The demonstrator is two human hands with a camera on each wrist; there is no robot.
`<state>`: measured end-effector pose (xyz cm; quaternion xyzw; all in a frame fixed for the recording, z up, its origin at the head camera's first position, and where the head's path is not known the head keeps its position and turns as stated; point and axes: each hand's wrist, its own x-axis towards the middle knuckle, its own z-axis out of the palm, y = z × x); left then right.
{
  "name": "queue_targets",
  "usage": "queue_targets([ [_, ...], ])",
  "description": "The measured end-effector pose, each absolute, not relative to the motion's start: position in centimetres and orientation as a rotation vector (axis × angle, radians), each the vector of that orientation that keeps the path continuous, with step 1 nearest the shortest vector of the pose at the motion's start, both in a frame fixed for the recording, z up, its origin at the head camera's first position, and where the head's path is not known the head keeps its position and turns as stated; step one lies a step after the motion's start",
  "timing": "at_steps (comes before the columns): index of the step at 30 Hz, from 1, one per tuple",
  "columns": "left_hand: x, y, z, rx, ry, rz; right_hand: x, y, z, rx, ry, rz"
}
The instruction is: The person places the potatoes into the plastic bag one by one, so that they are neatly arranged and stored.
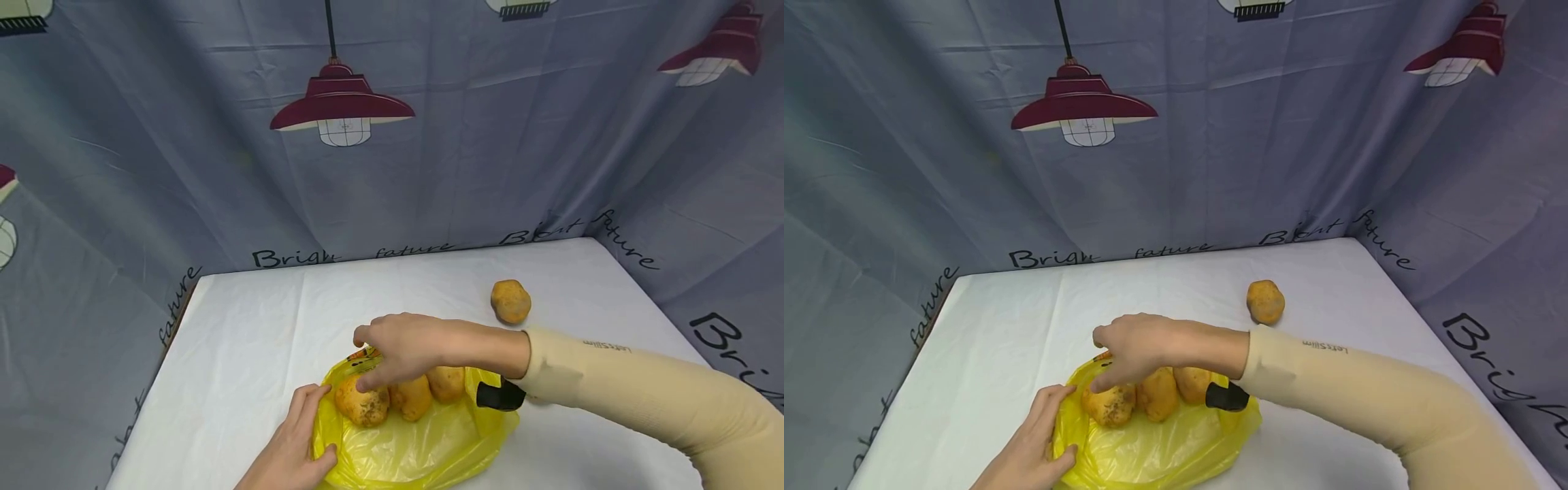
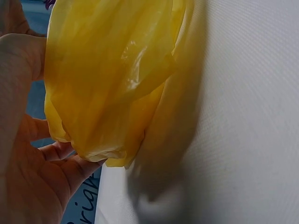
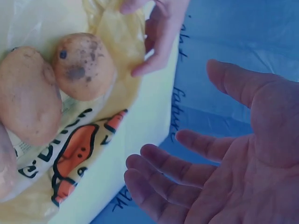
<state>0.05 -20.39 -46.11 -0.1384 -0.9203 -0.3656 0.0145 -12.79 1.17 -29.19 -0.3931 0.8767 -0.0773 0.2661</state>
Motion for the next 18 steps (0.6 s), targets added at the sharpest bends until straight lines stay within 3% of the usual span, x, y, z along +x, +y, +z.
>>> queue_targets([
  [18, 0.0, -20.1, -46.3, -0.475, -2.813, -1.092, -14.1, 9.2, -28.2, -0.832, 2.358, -0.602],
])
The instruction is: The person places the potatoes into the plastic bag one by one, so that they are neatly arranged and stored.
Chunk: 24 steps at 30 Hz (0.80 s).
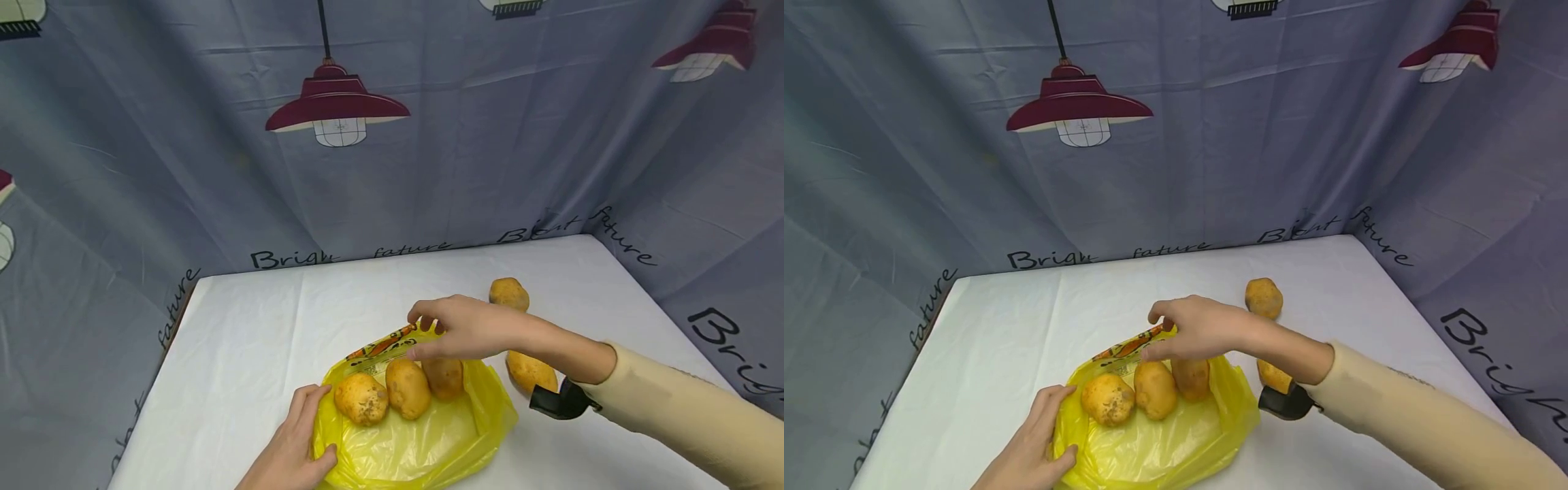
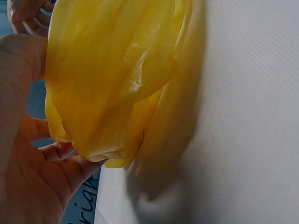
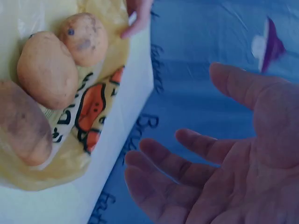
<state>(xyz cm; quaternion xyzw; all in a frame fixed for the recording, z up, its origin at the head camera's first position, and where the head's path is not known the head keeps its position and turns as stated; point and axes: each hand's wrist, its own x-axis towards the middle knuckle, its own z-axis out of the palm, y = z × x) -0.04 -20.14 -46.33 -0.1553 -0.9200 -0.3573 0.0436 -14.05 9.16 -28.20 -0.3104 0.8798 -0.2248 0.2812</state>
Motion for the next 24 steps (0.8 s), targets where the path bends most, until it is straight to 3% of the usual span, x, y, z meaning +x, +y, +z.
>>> queue_targets([
  [10, -0.1, -20.2, -46.3, -0.467, -2.83, -1.084, -14.7, 16.2, -31.0, -0.421, 2.103, -1.101],
  [24, 0.0, -20.2, -46.2, -0.425, -2.883, -1.129, -14.9, 25.2, -33.8, -0.141, 2.21, -1.161],
])
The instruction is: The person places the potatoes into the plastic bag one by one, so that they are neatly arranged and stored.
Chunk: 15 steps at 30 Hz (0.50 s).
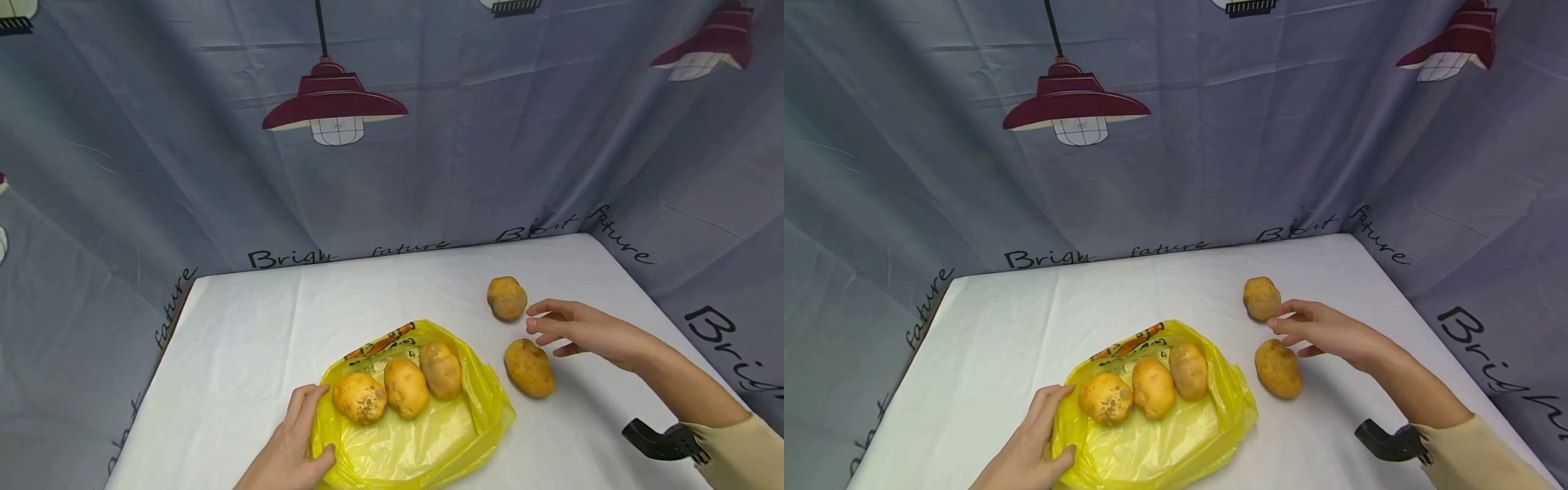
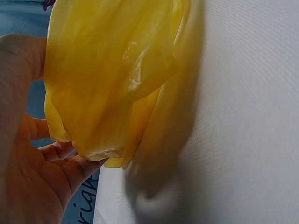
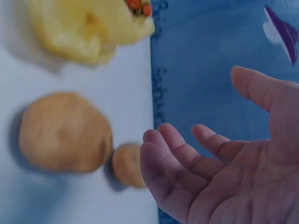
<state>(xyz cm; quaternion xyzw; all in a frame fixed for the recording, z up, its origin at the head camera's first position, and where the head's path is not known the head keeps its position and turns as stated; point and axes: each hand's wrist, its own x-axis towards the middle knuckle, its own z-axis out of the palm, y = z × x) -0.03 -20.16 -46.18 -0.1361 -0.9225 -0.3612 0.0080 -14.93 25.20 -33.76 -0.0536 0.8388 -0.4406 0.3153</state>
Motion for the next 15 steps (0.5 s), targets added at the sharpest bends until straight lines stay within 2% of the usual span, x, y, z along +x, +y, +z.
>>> queue_targets([
  [15, 0.0, -20.2, -46.3, -0.417, -2.877, -1.115, -15.5, 30.9, -37.7, 0.118, 2.209, -1.061],
])
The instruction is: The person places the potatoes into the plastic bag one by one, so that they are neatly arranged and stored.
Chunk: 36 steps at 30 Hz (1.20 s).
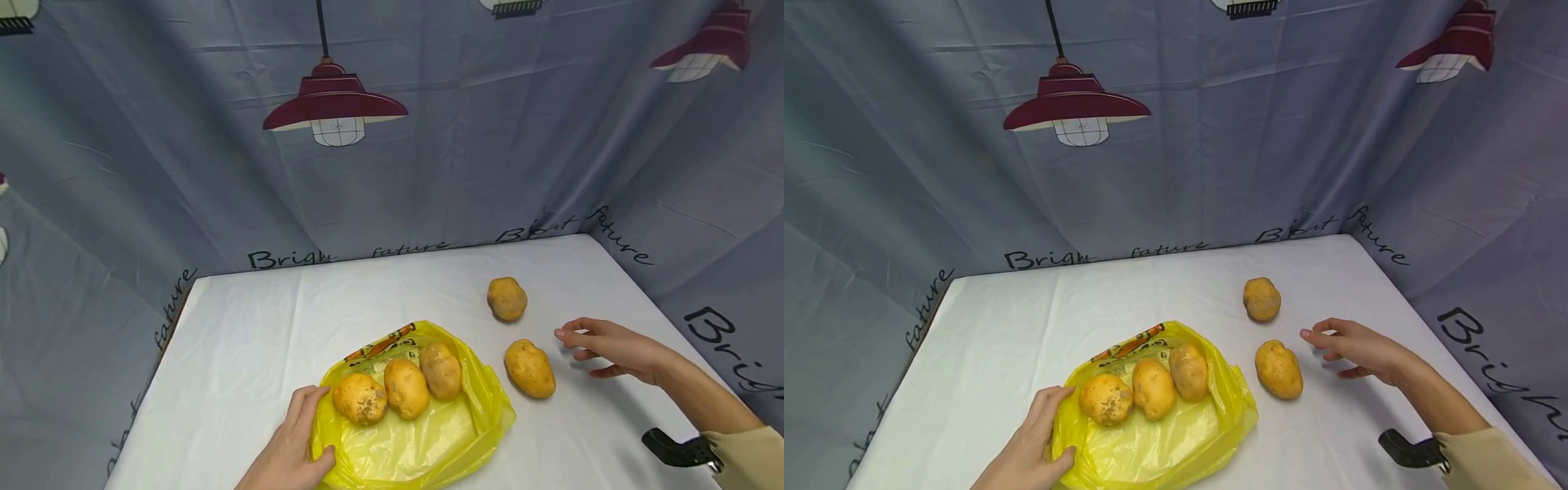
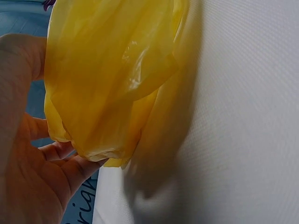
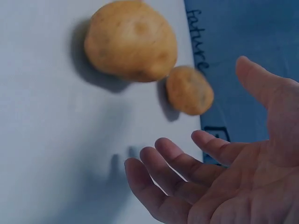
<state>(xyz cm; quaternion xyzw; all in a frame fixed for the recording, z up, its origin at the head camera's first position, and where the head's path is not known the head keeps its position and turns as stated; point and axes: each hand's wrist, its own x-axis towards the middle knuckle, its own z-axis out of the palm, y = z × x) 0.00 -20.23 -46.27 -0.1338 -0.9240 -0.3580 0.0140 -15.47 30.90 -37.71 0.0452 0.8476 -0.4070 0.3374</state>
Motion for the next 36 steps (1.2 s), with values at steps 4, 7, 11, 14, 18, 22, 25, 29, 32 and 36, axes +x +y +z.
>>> queue_targets([
  [4, 0.0, -20.3, -46.3, -0.42, -2.873, -1.112, -15.5, 31.7, -38.5, 0.16, 2.208, -1.053],
  [7, 0.0, -20.3, -46.4, -0.419, -2.87, -1.109, -15.6, 32.2, -39.0, 0.176, 2.21, -1.045],
  [11, 0.1, -20.3, -46.4, -0.409, -2.877, -1.115, -15.7, 32.9, -39.6, 0.191, 2.201, -1.02],
  [14, 0.1, -20.2, -46.4, -0.404, -2.881, -1.119, -15.7, 33.1, -39.9, 0.199, 2.195, -1.014],
  [18, 0.1, -20.2, -46.3, -0.405, -2.884, -1.118, -15.7, 33.0, -40.0, 0.205, 2.193, -1.025],
  [22, 0.0, -20.1, -46.3, -0.409, -2.889, -1.119, -15.6, 32.7, -40.1, 0.211, 2.175, -1.051],
  [25, 0.0, -20.2, -46.3, -0.418, -2.886, -1.125, -15.6, 32.2, -40.4, 0.22, 2.164, -1.068],
  [29, 0.0, -20.2, -46.4, -0.423, -2.884, -1.129, -15.5, 31.2, -41.0, 0.239, 2.156, -1.089],
  [32, 0.0, -20.1, -46.5, -0.421, -2.884, -1.127, -15.4, 30.3, -41.2, 0.234, 2.14, -1.109],
  [36, 0.1, -20.1, -46.5, -0.421, -2.88, -1.125, -15.2, 28.6, -41.4, 0.181, 2.144, -1.083],
])
